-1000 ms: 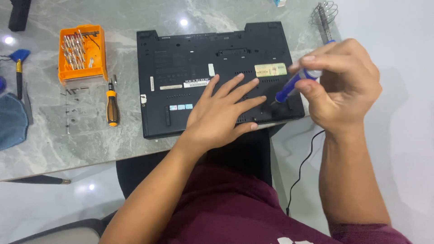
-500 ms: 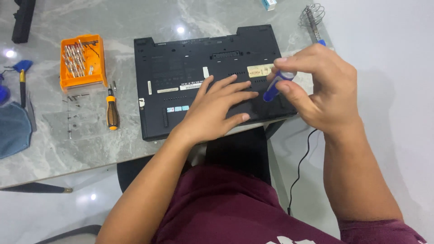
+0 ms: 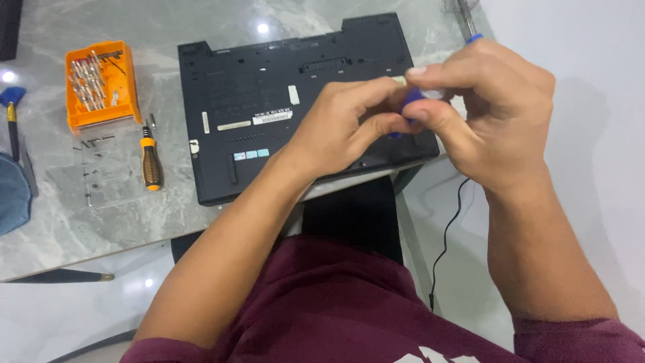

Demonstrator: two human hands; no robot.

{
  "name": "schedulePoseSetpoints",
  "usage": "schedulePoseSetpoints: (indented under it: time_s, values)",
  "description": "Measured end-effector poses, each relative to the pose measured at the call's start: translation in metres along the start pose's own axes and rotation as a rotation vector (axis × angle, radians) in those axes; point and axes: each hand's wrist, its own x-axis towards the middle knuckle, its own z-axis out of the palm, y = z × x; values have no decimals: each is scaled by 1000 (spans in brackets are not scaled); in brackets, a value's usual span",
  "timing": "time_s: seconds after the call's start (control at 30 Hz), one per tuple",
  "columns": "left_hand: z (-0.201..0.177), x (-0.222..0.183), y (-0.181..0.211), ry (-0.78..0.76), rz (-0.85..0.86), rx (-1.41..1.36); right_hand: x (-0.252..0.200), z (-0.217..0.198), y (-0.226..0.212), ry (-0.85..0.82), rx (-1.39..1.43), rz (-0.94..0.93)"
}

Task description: Unscrewing the bottom panel of a laptop using a manual screwdriver on a repair bench.

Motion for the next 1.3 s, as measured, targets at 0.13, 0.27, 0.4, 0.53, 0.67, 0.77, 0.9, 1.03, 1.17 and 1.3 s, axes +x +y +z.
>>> schedulePoseSetpoints:
  time_s: [0.13, 0.27, 0.4, 0.53, 0.67, 0.77, 0.9, 1.03, 1.17, 1.3]
  values:
    - [3, -3, 0, 76, 13, 37, 7, -2, -4, -72, -27, -32]
    - [9, -5, 1, 141, -13, 37, 13, -4, -9, -141, 13, -50]
    - [16, -8, 2, 239, -66, 77, 12, -7, -1, -228, 62, -116]
    - [18, -9, 0, 274, -49, 164, 20, -3, -6, -204, 207, -120]
    - [25, -3, 5, 307, -101, 104, 15, 2, -7, 26, 66, -13]
    - [25, 1, 6, 357, -101, 149, 17, 0, -11, 71, 56, 17]
    - [3, 5, 1, 108, -94, 29, 15, -5, -11, 58, 93, -23]
    - [-12, 12, -1, -216, -69, 1, 15, -12, -6, 9, 128, 14]
    - [-3, 11, 4, -143, -110, -87, 16, -17, -7, -32, 171, -21]
    - [12, -2, -3, 100, -61, 98, 13, -17, -15, -144, 282, 102]
